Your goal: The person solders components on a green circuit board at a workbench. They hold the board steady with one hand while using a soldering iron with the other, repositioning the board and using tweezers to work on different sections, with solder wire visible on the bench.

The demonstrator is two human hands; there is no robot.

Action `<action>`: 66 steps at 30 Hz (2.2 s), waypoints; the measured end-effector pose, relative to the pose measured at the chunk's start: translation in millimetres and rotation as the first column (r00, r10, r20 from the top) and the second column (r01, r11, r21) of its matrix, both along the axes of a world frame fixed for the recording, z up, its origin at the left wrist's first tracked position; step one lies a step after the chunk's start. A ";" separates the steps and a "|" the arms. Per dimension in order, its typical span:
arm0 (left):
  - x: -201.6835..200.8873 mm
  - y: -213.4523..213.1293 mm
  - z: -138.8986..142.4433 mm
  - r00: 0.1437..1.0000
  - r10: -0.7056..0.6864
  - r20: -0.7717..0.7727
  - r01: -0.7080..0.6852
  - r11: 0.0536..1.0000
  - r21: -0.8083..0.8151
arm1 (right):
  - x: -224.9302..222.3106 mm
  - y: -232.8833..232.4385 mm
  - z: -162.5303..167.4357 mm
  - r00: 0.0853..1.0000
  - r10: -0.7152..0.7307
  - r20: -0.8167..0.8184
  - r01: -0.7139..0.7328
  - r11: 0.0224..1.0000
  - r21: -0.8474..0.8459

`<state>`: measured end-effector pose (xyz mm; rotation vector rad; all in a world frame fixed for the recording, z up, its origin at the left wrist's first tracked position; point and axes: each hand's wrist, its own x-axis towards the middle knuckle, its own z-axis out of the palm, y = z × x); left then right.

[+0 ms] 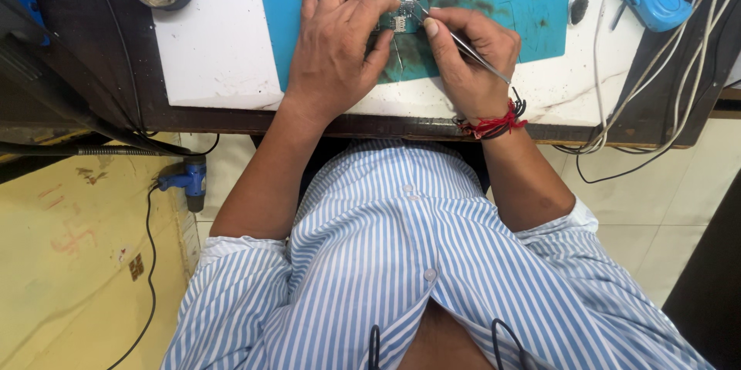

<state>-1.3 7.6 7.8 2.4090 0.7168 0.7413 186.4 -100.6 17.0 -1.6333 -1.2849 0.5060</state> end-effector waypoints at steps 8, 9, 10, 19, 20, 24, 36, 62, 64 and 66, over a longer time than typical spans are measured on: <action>-0.3 -0.9 1.4 1.000 -0.002 0.001 0.002 1.000 -0.004 | -2.3 -0.7 0.2 1.000 0.002 -0.021 -0.001 0.999 0.047; 0.2 -0.1 1.5 1.000 0.001 0.005 -0.001 1.000 0.006 | -2.1 0.3 0.0 1.000 0.000 -0.031 0.002 0.998 0.064; 0.0 0.5 1.6 1.000 0.001 0.001 -0.001 1.000 -0.001 | -2.2 1.0 -0.2 1.000 0.003 -0.014 -0.003 0.998 0.059; 0.3 -0.2 2.3 1.000 0.000 0.007 0.000 1.000 -0.006 | -2.3 0.2 0.6 1.000 -0.002 0.022 0.001 0.998 0.058; 0.3 0.0 2.6 1.000 -0.002 0.003 0.002 1.000 -0.006 | -2.4 0.3 0.7 1.000 -0.014 0.004 0.014 0.998 0.059; -0.2 -0.4 3.6 1.000 0.002 0.000 -0.002 1.000 -0.016 | -3.1 0.1 0.9 0.999 0.002 0.050 -0.005 0.998 0.059; -0.6 -0.1 3.3 1.000 -0.002 0.003 0.002 1.000 -0.003 | -2.4 -0.7 -1.7 0.999 -0.048 -0.014 0.048 0.998 0.043; 0.5 0.5 2.3 1.000 -0.003 0.004 0.003 1.000 -0.011 | -0.9 -3.0 -8.4 0.997 -0.077 0.003 0.077 0.996 0.042; 0.6 -0.6 2.2 1.000 -0.002 0.003 0.002 1.000 -0.009 | 0.0 -4.9 -14.0 0.994 -0.074 -0.078 0.078 0.996 0.053; 0.2 0.6 2.6 1.000 -0.002 0.001 0.002 1.000 0.004 | 1.9 -5.3 -20.5 0.976 -0.023 -0.218 0.054 0.989 0.138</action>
